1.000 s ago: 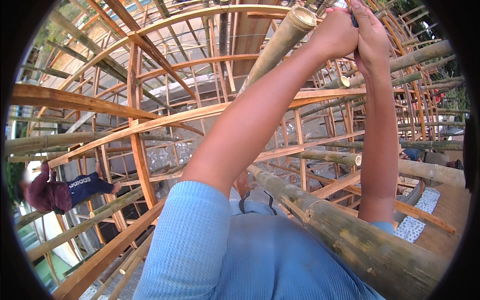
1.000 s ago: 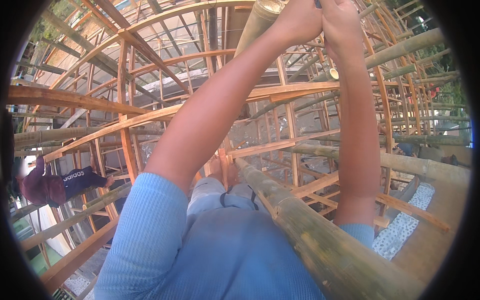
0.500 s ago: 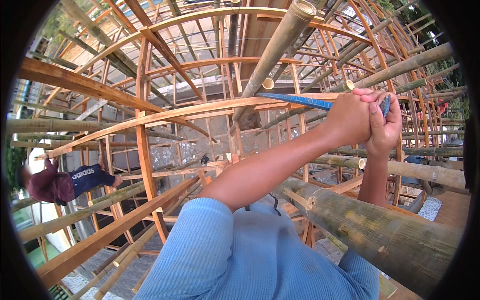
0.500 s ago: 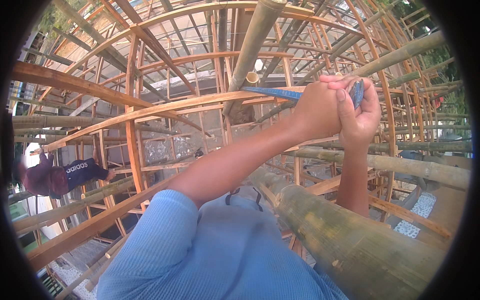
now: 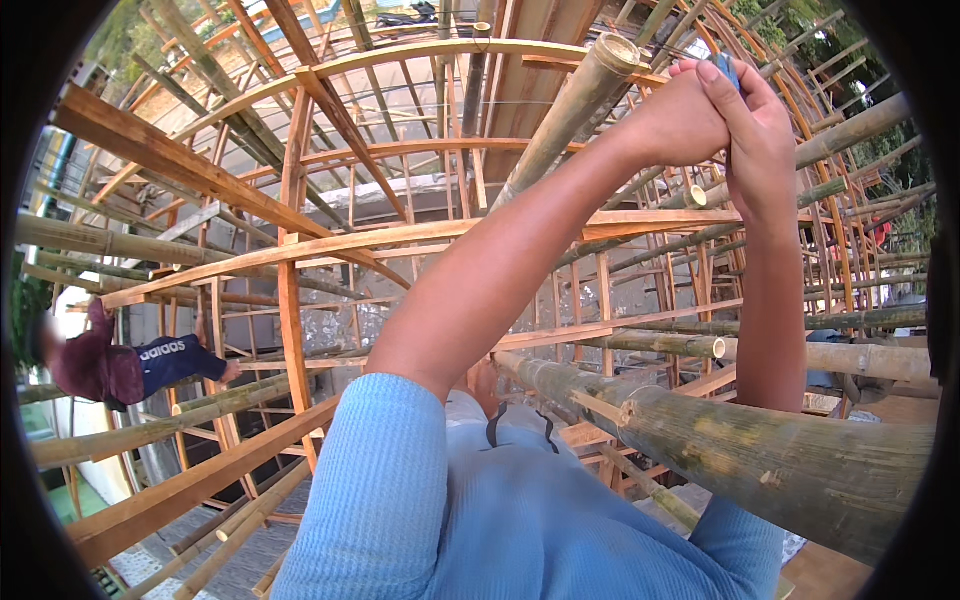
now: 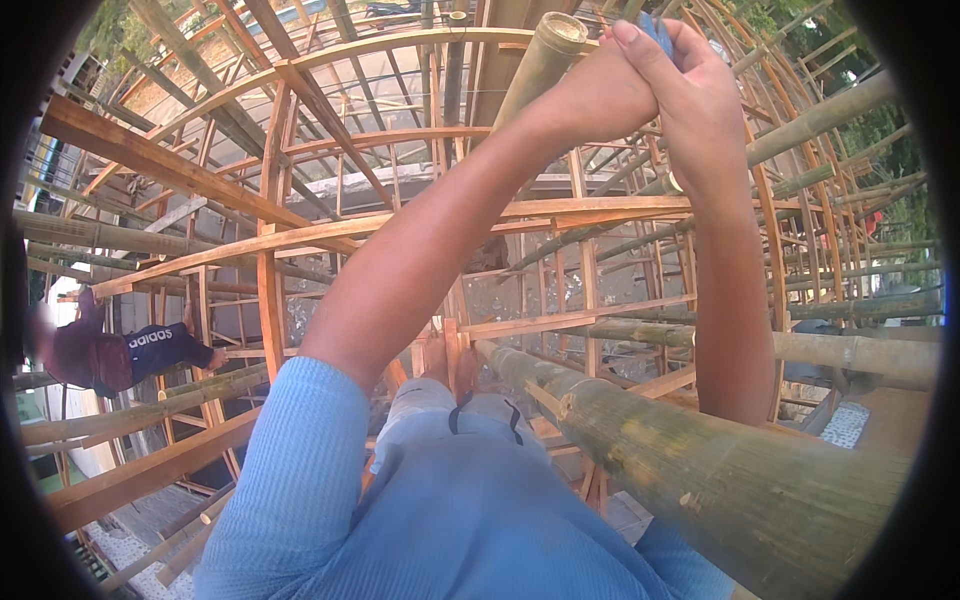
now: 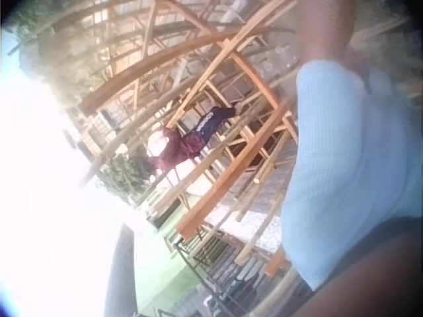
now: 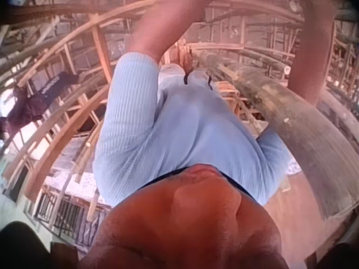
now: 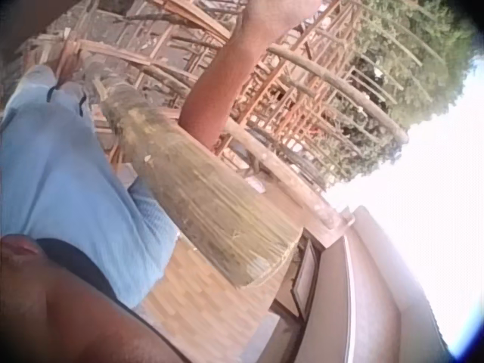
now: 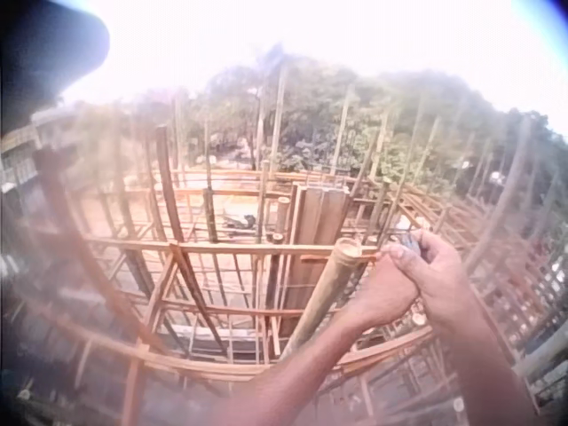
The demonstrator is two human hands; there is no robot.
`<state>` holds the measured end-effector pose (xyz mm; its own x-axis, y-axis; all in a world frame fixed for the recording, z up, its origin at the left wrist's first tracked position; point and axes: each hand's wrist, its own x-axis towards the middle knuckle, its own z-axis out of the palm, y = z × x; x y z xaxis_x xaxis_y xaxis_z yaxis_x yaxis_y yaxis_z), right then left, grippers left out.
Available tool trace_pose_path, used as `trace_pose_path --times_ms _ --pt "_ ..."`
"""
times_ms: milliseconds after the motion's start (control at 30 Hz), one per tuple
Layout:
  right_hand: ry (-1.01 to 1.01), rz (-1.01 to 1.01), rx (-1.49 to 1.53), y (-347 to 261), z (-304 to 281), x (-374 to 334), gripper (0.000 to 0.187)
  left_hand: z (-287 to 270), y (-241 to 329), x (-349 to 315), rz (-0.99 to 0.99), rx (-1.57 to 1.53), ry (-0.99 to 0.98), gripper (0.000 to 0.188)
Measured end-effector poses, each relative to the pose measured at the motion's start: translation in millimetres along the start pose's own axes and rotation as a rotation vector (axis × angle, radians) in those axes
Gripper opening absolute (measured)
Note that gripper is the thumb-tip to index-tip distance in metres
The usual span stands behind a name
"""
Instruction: The person assembles a curved wooden roof structure by positioning wooden planks and bamboo poles. They use a crowbar to adjust the frame and pliers to secure wire ties, working alongside another person.
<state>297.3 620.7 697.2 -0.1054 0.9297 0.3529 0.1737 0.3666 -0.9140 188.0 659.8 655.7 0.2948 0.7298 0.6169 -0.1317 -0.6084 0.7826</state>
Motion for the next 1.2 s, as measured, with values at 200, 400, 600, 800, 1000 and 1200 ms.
trace_pose_path --times_ms 200,400,600,800,1000,1200 --pt "0.113 -0.249 0.033 -66 2 74 0.026 -29 40 90 -0.210 -0.509 -0.158 0.023" --pt "0.097 -0.143 0.328 -32 -14 76 0.023 -15 41 75 -0.262 -0.487 -0.017 0.025" --pt "0.135 -0.321 0.168 -76 -14 44 0.027 11 61 93 -0.059 -0.442 -0.108 0.027" --pt "0.116 -0.222 0.534 -17 -63 94 0.030 -1 62 88 -0.036 -0.425 -0.161 0.028" --pt "0.116 -0.310 0.267 -27 -8 66 0.032 -9 29 86 -0.037 -0.291 -0.097 0.030" --pt "0.091 -0.285 0.293 4 -17 76 0.029 0 -19 94 0.058 -0.134 -0.026 0.031"
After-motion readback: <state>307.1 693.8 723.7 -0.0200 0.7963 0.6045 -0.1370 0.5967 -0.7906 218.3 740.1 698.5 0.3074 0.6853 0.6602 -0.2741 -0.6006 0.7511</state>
